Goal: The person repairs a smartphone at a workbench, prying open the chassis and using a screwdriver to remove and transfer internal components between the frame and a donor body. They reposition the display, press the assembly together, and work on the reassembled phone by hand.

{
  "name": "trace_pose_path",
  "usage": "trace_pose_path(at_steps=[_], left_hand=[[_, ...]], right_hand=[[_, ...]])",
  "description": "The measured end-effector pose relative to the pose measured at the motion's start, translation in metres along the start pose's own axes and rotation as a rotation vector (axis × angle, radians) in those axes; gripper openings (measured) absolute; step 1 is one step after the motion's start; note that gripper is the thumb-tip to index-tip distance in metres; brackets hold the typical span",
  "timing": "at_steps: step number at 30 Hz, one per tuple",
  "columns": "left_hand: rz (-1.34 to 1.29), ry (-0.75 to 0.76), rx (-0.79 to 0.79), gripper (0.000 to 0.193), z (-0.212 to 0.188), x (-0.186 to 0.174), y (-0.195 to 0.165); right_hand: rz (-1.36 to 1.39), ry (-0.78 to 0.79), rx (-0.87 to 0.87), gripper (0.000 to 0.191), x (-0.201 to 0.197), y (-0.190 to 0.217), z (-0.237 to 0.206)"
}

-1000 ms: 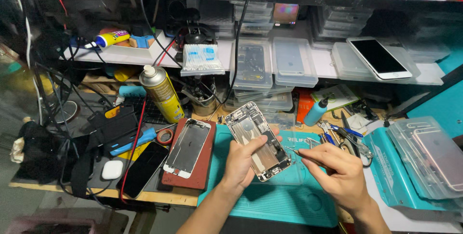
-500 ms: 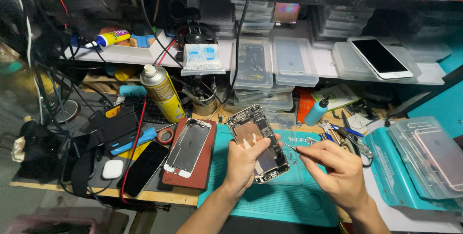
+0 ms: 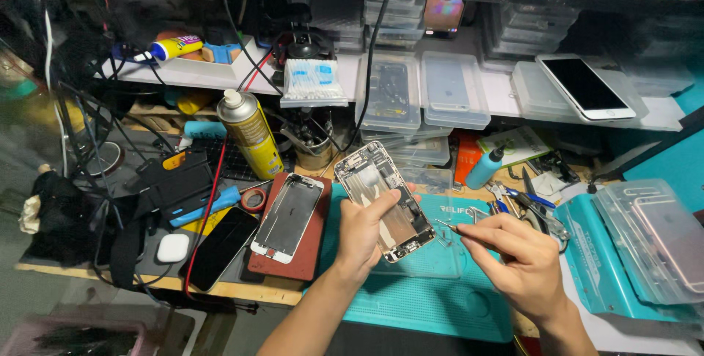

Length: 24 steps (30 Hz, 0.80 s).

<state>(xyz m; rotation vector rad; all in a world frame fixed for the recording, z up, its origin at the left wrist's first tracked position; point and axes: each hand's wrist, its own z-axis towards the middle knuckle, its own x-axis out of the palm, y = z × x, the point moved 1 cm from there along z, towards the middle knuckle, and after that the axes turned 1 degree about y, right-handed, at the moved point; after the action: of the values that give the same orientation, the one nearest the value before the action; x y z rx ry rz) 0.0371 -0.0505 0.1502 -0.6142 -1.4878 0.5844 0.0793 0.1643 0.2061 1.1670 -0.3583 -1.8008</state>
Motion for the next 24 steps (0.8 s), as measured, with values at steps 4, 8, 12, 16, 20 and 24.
trace_pose_path(at_steps=[4,8,12,16,20,24], left_hand=[[-0.001,0.022,0.021,0.022,-0.001,-0.002,-0.001],[0.012,0.011,0.045,0.021,-0.001,-0.001,-0.002],[0.021,0.002,0.058,0.021,-0.001,0.0,-0.003],[-0.002,-0.007,0.034,0.022,-0.001,0.001,-0.004],[0.0,-0.014,0.032,0.023,-0.001,0.001,-0.005],[-0.007,-0.003,0.052,0.023,-0.002,0.002,-0.005]], right_hand=[[0.029,-0.001,0.019,0.023,0.0,-0.001,-0.001],[0.065,0.021,0.003,0.023,0.0,-0.003,-0.002],[0.066,0.035,-0.018,0.022,0.0,-0.003,-0.003],[0.064,0.031,0.011,0.021,0.0,-0.007,-0.006],[0.156,0.026,0.102,0.021,0.0,-0.018,-0.011],[0.263,0.051,0.045,0.016,-0.007,-0.032,-0.014]])
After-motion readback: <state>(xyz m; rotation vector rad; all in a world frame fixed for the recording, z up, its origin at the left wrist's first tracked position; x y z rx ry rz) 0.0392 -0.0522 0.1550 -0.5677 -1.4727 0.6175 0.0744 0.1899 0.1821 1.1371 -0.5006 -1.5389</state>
